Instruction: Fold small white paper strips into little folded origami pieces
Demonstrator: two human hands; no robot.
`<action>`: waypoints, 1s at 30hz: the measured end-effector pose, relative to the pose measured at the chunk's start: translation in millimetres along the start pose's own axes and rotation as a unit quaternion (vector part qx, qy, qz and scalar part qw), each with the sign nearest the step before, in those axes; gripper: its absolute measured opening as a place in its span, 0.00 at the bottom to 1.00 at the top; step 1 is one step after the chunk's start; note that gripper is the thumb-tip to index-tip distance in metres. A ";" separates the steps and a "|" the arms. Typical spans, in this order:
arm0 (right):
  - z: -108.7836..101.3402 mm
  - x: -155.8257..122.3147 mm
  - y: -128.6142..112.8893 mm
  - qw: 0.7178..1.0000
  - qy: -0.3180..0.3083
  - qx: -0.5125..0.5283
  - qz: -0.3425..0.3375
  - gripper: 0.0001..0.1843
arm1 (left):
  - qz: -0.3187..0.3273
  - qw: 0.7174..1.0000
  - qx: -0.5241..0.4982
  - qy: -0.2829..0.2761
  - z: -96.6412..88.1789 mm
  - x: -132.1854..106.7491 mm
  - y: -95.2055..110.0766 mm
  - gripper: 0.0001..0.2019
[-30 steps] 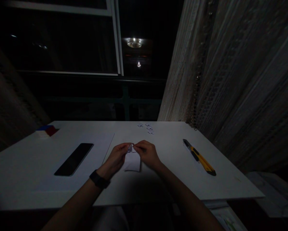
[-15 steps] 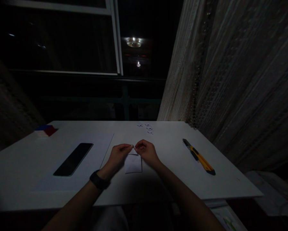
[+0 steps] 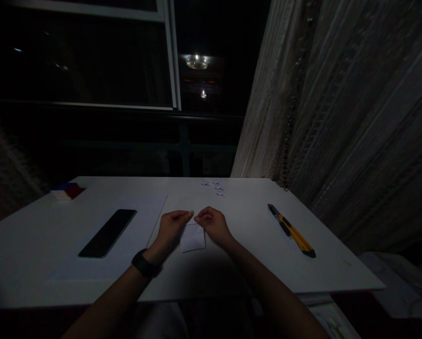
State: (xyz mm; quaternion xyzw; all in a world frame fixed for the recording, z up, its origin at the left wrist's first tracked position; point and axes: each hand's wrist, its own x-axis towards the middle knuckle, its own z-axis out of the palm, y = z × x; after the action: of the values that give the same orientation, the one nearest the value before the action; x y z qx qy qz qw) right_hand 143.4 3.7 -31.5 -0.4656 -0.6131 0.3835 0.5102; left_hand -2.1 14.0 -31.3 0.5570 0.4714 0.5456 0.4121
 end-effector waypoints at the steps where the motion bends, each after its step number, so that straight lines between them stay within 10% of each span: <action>1: -0.5 0.6 0.4 1.000 0.006 0.001 0.000 0.12 | 0.001 1.000 -0.001 -0.002 0.3 -0.4 1.2 0.15; 30: -3.9 -0.5 -2.4 0.998 -0.047 0.048 0.012 0.17 | 0.024 1.000 0.010 -0.010 -3.2 1.2 -0.3 0.16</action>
State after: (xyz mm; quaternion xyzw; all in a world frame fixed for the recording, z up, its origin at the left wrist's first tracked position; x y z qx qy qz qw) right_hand 146.8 2.5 -28.6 -0.4292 -0.6119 0.4398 0.4980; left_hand -5.4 15.1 -31.1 0.5775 0.4592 0.5449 0.3984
